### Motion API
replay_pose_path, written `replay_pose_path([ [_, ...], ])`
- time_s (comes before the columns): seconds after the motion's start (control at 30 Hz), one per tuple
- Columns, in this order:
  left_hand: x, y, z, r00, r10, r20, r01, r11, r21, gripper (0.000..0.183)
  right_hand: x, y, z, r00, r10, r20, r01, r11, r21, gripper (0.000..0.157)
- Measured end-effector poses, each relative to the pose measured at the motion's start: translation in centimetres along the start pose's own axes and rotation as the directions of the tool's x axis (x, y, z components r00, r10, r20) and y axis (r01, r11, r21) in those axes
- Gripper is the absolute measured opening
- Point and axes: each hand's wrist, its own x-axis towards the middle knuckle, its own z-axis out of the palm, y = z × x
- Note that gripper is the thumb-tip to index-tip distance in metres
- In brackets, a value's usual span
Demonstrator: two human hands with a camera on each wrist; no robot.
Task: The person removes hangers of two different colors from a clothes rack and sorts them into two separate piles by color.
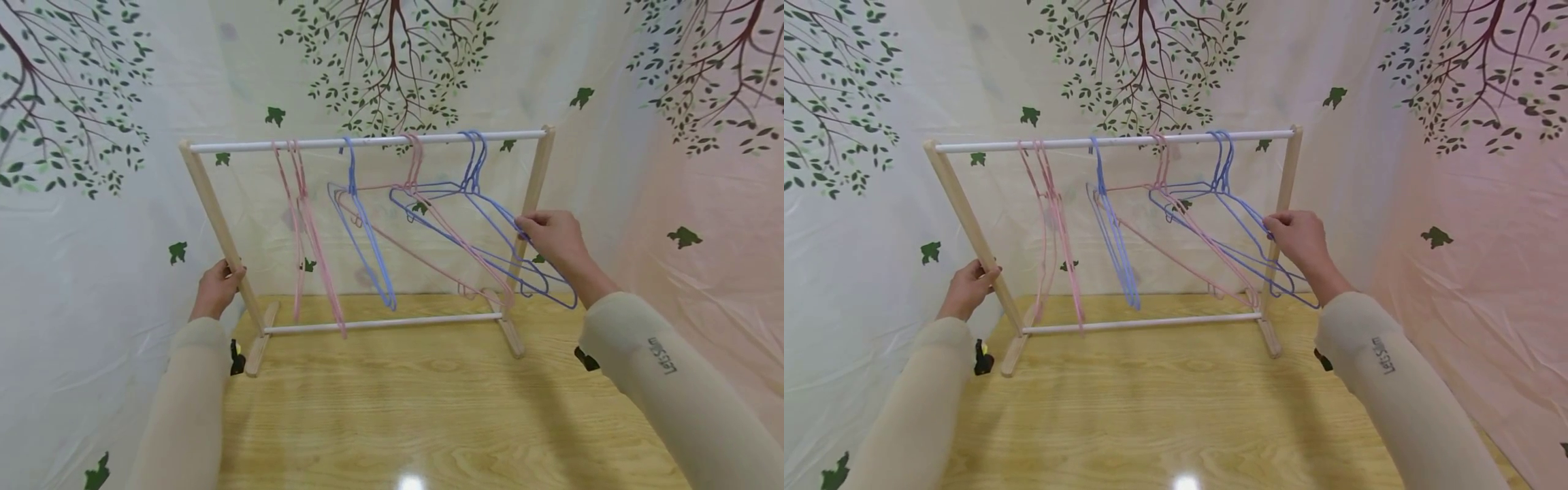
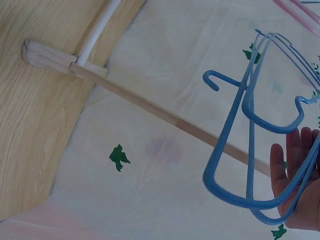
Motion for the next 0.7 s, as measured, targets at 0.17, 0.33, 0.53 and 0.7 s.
replay_pose_path([
  [0.17,0.0,-0.1,0.0,1.000,0.010,-0.005,-0.010,1.000,0.001,0.045,0.2,0.1,-0.6,0.997,-0.040,-0.060,0.042,0.999,0.024,0.044],
  [0.33,-0.1,-0.1,-0.1,1.000,0.023,-0.011,-0.023,1.000,0.015,0.044,0.1,0.4,-1.5,0.993,-0.082,-0.088,0.088,0.993,0.076,0.045],
  [0.53,-0.4,0.0,-0.1,0.999,0.038,-0.020,-0.038,0.999,0.025,0.042,-0.5,1.3,-2.7,0.994,-0.080,-0.072,0.087,0.991,0.097,0.052],
  [0.7,-0.6,0.1,0.0,0.999,0.044,-0.023,-0.044,0.999,0.014,0.041,-1.1,2.5,-3.9,0.993,-0.088,-0.080,0.097,0.988,0.122,0.052],
])
